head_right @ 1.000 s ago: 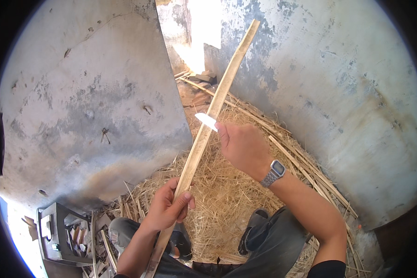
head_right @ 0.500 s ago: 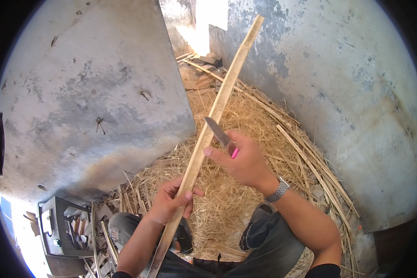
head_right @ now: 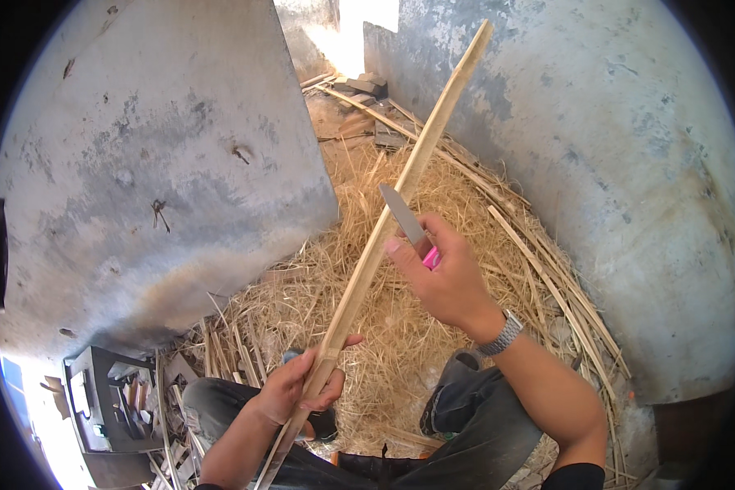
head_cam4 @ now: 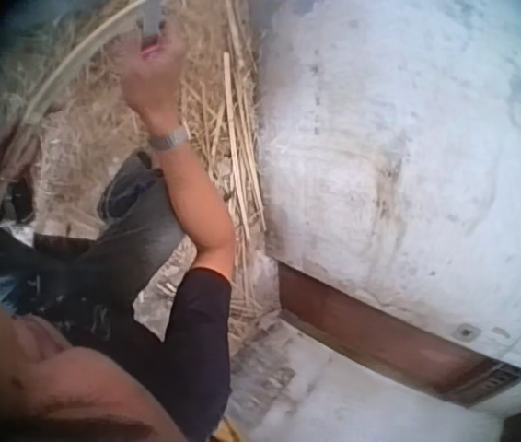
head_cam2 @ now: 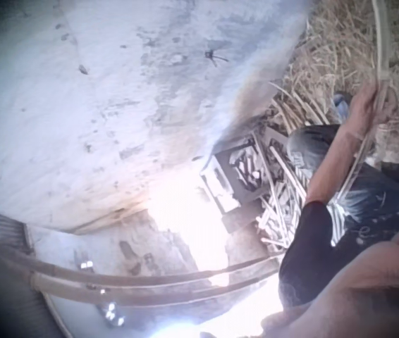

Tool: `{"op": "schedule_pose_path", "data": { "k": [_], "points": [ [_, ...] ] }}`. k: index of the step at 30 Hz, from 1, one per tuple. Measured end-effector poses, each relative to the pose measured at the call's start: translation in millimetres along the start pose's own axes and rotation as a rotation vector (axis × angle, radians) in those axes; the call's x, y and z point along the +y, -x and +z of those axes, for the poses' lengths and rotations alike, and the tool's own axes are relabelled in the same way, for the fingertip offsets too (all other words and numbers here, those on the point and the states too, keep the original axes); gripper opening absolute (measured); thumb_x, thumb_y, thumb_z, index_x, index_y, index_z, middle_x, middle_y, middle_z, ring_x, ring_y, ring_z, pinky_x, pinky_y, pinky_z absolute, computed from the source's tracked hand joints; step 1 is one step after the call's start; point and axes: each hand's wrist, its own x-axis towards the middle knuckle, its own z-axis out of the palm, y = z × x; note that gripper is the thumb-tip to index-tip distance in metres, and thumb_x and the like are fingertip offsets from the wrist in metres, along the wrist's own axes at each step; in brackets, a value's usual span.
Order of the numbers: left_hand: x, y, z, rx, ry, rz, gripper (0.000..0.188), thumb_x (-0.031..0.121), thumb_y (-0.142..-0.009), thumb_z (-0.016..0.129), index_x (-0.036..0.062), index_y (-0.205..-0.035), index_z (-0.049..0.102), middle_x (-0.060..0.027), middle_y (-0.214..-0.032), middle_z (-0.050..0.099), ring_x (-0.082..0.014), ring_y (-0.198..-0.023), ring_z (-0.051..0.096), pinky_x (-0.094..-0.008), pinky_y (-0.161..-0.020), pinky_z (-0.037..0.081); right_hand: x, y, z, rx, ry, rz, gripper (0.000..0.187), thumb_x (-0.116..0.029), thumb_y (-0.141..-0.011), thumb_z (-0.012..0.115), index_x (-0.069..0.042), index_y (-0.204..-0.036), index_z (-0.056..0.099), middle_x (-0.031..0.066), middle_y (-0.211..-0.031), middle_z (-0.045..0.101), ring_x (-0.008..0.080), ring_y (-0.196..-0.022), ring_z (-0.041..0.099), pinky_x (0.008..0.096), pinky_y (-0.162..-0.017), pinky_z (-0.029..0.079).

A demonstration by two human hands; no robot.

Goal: The person sits on a straw-covered floor and uses a knife to shave a thin bamboo strip. They hold the strip with one hand and repeatedly slide the blade along its length, eventually handling another bamboo strip in the same manner.

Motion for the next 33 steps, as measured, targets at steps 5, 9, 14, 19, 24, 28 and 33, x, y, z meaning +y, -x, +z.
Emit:
{"op": "schedule_pose_path", "data": {
  "k": [5,9,14,19,24,28,33],
  "points": [
    [4,3,-3,0.156,-0.194,0.049,0.073,0.052,-0.106,0.043,0.0024,-0.157,0.029,-0.0011,-0.065,0.049,-0.0053,-0.05,0.04,-0.0201,-0.046,0.032,18,7,-11,-0.069,-0.151,0.115,0.026,-0.026,-0.106,0.053,-0.004,-0.102,0.067,-0.0039,-0.063,0.048,0.0048,-0.057,0.044,0.0262,-0.052,0.036],
    [1,13,-3,0.191,-0.207,0.157,0.062,0.035,-0.107,0.052,0.0016,-0.155,0.034,-0.0002,-0.063,0.048,-0.0056,-0.05,0.044,-0.0214,-0.045,0.034,10,6,-13,-0.083,-0.082,0.108,0.026,-0.026,-0.106,0.054,-0.004,-0.102,0.068,-0.0026,-0.065,0.051,0.0058,-0.058,0.048,0.0255,-0.054,0.038],
    [-17,19,-6,0.152,-0.283,0.198,0.063,0.026,-0.105,0.058,0.0021,-0.157,0.032,-0.0004,-0.062,0.05,-0.0057,-0.05,0.046,-0.022,-0.045,0.037,20,8,-16,-0.048,-0.099,0.038,0.03,-0.029,-0.109,0.049,-0.004,-0.104,0.065,-0.002,-0.066,0.053,0.0035,-0.051,0.044,0.0214,-0.046,0.035],
    [-27,22,-8,0.193,-0.333,0.2,0.062,0.011,-0.104,0.059,0.0069,-0.159,0.031,-0.0008,-0.068,0.055,-0.0041,-0.055,0.051,-0.0214,-0.047,0.041,15,9,-19,-0.017,-0.116,0.072,0.029,-0.028,-0.109,0.051,-0.003,-0.104,0.067,-0.0012,-0.067,0.055,0.0049,-0.057,0.048,0.0233,-0.053,0.038],
    [-21,26,-3,0.254,-0.493,0.21,0.066,0.008,-0.101,0.065,-0.0013,-0.157,0.032,0.0001,-0.09,0.065,-0.0021,-0.073,0.057,-0.0182,-0.063,0.046,12,11,-17,0.038,-0.141,0.076,0.03,-0.027,-0.108,0.052,-0.003,-0.102,0.068,-0.001,-0.065,0.054,0.0065,-0.061,0.05,0.0253,-0.058,0.04],
    [-30,24,1,0.288,-0.574,0.311,0.068,0.007,-0.098,0.068,-0.0071,-0.154,0.034,-0.0046,-0.115,0.065,-0.0043,-0.096,0.058,-0.0183,-0.082,0.047,24,4,-25,0.08,-0.045,0.001,0.033,-0.029,-0.108,0.051,-0.002,-0.091,0.062,0.0002,-0.061,0.05,0.0079,-0.056,0.044,0.029,-0.052,0.036],
    [-38,29,1,0.255,-0.625,0.263,0.071,0.007,-0.094,0.073,-0.009,-0.153,0.036,-0.005,-0.12,0.064,-0.0041,-0.1,0.057,-0.019,-0.085,0.047,46,-18,-50,0.347,0.282,-0.134,0.042,-0.032,-0.109,0.05,-0.001,-0.082,0.054,0.0073,-0.057,0.044,0.0168,-0.05,0.038,0.035,-0.05,0.033]
  ]
}}
